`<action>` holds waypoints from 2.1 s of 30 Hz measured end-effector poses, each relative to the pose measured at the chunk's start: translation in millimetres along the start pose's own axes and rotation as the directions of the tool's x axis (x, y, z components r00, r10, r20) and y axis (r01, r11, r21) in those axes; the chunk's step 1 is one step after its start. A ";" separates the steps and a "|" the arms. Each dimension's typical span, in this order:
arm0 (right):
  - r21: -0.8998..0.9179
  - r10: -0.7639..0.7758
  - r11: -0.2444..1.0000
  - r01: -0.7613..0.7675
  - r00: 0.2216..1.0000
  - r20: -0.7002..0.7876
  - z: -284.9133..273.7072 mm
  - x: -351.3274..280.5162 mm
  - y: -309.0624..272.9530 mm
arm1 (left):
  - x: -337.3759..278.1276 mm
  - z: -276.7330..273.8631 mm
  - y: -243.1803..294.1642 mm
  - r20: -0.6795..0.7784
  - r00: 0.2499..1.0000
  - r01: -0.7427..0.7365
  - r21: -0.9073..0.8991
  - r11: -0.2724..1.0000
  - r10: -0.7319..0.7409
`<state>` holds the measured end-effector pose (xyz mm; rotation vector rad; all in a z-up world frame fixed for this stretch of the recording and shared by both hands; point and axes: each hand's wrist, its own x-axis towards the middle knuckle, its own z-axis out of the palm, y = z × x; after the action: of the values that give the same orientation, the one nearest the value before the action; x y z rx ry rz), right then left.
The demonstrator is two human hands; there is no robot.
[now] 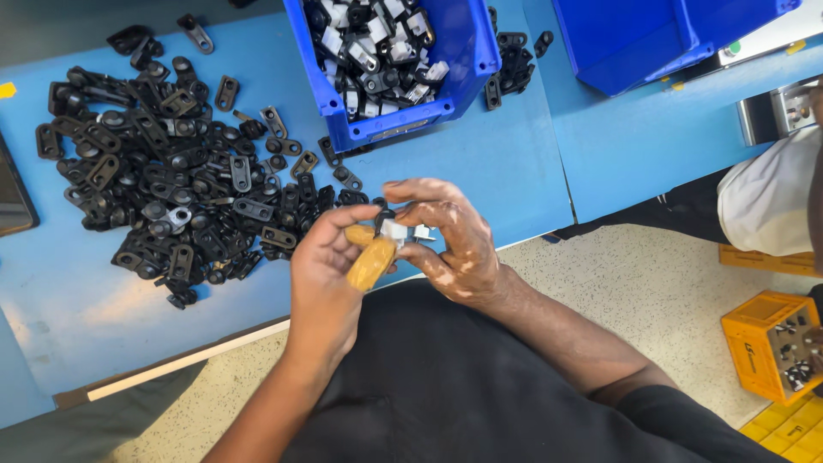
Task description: The person repeatedly picks up small black plastic brackets and white plastic inserts, presses them together by hand, and places the assembled units into a blue bin. The process is continuous and repetitive, with the person handling items one at a time.
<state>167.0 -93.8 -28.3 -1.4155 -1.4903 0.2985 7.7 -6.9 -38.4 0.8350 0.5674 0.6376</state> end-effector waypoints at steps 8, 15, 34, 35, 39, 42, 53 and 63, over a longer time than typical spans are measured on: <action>0.077 0.034 0.997 -0.032 0.999 -0.026 3.4 -7.2 -1.4 | -13.4 0.2 34.1 0.100 0.991 -0.125 0.483 0.867 0.088; 0.096 0.025 0.995 -0.025 1.000 -0.001 -1.2 -8.0 5.1 | 5.5 -21.8 7.2 0.077 0.996 0.029 0.183 0.983 -0.044; 0.487 0.289 0.851 -0.198 0.950 -0.119 20.4 -23.5 6.6 | -4.2 -12.4 2.1 0.018 1.000 -0.011 0.009 1.000 0.011; 0.421 0.254 0.889 -0.179 0.959 -0.129 20.2 -23.2 6.4 | -4.5 -13.3 0.0 0.013 1.000 -0.023 0.012 1.000 0.023; 0.259 0.120 0.962 -0.084 0.985 -0.127 21.0 -22.3 3.8 | -3.5 -12.2 -4.3 0.054 0.998 -0.031 -0.146 0.989 0.039; 0.160 0.112 0.983 -0.085 0.979 -0.171 19.2 -16.2 -0.4 | -2.5 -8.7 -2.4 0.040 0.983 -0.181 0.005 0.983 0.181; 0.017 0.045 0.999 -0.045 0.999 0.031 1.9 -21.9 -9.4 | -1.6 -3.7 0.0 0.106 0.951 -0.303 0.162 0.939 0.289; 0.004 -0.001 1.000 0.001 0.992 -0.124 2.1 -53.4 -3.2 | -7.9 7.8 -14.7 0.128 0.986 -0.126 0.172 0.977 0.104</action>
<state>152.6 -139.2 -52.6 -1.4047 -1.3884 0.2086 11.8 -23.8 -44.4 1.0746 0.4759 0.6441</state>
